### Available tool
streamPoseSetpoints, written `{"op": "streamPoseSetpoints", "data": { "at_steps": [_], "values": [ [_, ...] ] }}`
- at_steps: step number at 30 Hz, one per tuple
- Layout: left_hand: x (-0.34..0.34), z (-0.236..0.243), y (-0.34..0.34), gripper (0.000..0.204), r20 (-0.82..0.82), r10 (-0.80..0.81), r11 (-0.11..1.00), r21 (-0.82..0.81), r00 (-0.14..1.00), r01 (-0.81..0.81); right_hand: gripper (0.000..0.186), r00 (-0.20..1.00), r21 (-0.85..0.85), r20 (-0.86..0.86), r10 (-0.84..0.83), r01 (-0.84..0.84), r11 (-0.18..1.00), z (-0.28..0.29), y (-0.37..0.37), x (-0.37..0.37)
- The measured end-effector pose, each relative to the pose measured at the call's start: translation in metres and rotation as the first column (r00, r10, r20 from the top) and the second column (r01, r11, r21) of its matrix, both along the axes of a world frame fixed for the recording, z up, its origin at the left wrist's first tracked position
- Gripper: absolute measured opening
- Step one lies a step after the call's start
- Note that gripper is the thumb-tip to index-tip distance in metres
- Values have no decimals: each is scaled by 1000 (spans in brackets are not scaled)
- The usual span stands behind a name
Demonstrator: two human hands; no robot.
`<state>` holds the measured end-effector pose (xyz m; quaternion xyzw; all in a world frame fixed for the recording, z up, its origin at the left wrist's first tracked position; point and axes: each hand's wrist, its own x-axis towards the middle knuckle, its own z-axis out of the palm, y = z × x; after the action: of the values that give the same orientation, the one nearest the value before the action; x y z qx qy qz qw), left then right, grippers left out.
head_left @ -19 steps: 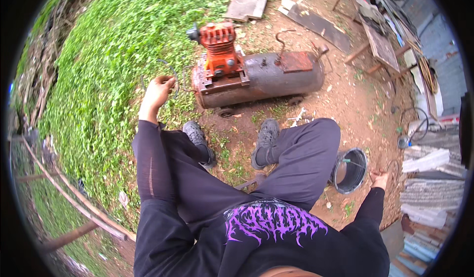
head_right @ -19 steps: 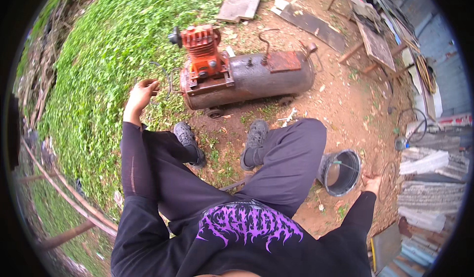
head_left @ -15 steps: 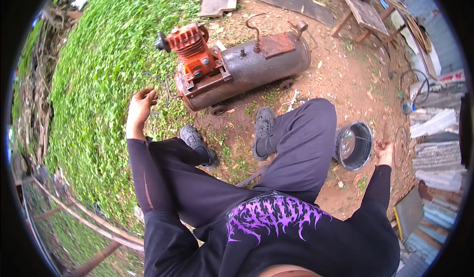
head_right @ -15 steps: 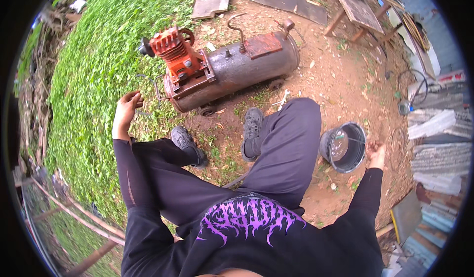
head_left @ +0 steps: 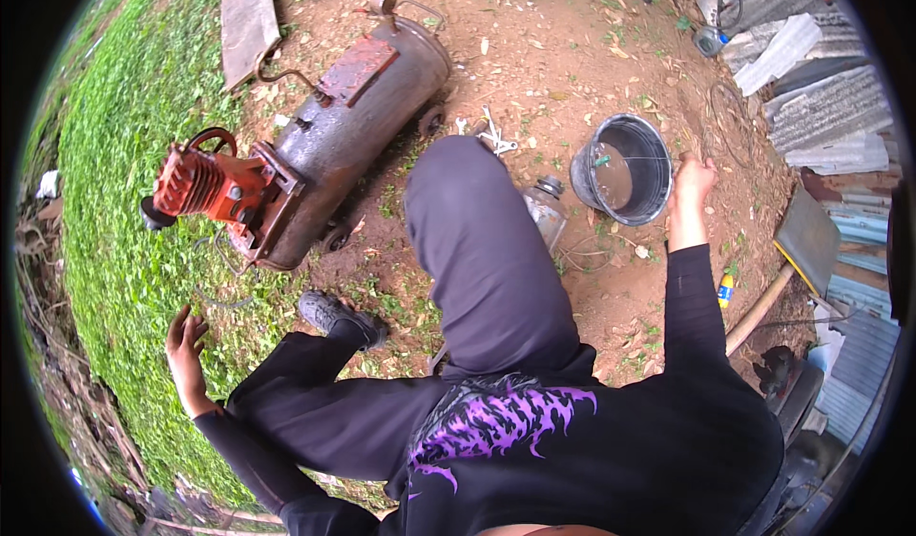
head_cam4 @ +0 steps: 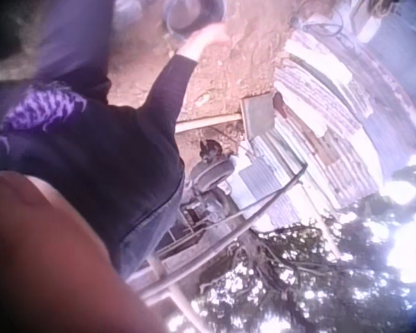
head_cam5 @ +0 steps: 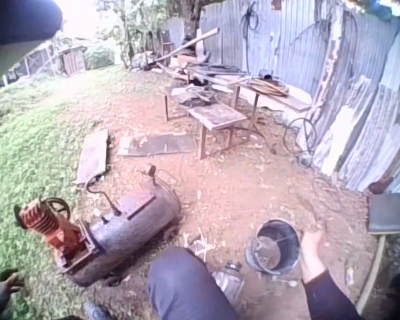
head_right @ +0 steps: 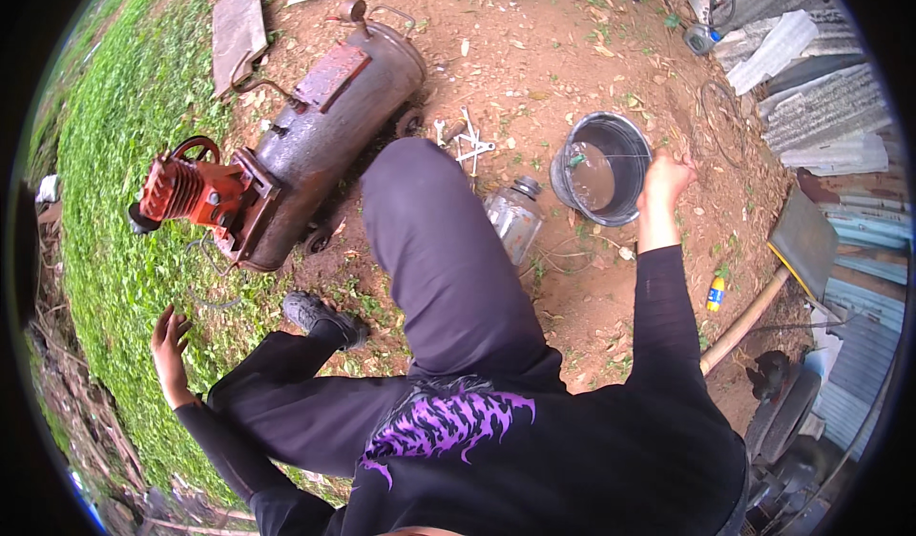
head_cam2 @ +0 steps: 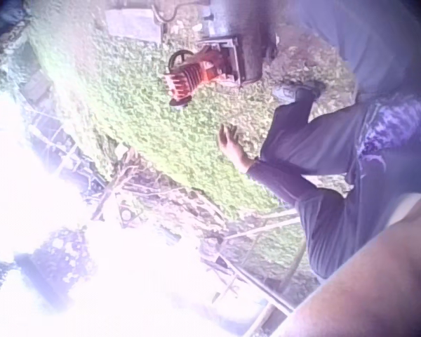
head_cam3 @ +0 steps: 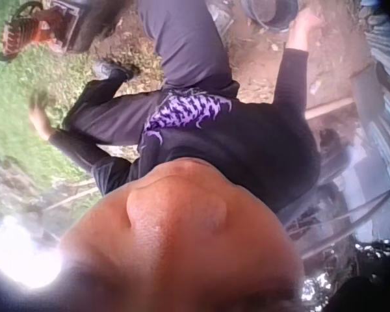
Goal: The person removes components from an orange air compressor, cleans the parts with liquid from a bucket, and uses wrenches to adjust and tighten bolts on the compressor's engine head.
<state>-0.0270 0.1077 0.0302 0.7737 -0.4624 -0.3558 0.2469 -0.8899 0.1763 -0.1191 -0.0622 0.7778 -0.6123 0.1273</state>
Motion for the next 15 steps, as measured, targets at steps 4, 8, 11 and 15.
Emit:
{"op": "streamPoseSetpoints", "data": {
  "at_steps": [4,8,11,15],
  "values": [
    [55,22,11,46,264,-44,999,29,963,37,46,919,-46,-327,220,-248,968,-11,-6,78],
    [95,16,21,43,229,250,966,-118,941,-228,29,808,-160,89,583,-566,809,-55,-39,133],
    [113,-38,28,42,106,425,893,-213,899,-397,28,602,-12,510,614,-709,705,-104,-85,163],
    [79,-40,16,43,54,295,954,39,954,-297,18,466,302,517,718,-884,357,-245,-118,163]
  ]
}}
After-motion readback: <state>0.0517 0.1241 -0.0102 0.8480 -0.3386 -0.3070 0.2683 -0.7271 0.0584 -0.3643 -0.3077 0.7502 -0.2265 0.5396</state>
